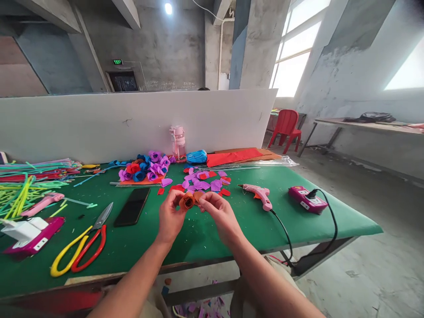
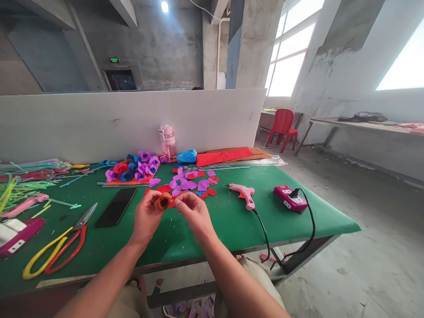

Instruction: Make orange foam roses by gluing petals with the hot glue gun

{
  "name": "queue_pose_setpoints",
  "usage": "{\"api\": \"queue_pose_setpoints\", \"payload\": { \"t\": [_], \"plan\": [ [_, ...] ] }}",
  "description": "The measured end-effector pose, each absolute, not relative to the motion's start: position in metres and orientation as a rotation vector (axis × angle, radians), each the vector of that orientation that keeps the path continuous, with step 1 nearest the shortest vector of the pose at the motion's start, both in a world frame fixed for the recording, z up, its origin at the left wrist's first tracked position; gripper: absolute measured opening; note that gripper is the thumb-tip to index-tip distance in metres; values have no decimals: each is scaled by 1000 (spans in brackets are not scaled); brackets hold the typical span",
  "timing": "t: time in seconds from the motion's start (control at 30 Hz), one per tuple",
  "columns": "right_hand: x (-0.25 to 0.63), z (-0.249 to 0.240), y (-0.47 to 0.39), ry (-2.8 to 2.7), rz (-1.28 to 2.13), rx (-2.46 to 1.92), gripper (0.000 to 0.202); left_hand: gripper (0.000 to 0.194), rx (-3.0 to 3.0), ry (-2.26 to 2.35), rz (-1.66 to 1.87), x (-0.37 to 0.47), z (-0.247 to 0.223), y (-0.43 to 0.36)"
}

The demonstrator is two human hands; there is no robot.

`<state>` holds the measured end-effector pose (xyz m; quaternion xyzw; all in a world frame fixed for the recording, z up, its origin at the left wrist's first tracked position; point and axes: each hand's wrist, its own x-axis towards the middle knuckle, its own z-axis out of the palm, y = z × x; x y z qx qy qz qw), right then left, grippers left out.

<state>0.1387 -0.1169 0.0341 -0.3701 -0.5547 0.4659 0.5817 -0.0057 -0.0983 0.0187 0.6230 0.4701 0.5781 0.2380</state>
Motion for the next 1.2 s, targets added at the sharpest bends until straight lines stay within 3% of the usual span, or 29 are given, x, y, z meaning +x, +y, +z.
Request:
{"api": "queue_pose_setpoints", "payload": {
  "t": [0.13,0.5,0.97,1.2],
  "plan": [
    [130,32,-119,-1235,1136,-829,17,22,1727,1301,1593,-2,22,-103],
    [138,36,-122,-1439,612,-952,11,29,1835,1367,1556,0,22,-105],
    [140,30,-120,-1544,462,-988,14,15,1970,1406,1525,-1,18,-105],
    [140,30,-120,-1529,522,-968,11,18,1963,1395,1495,-1,18,-108]
  ]
}}
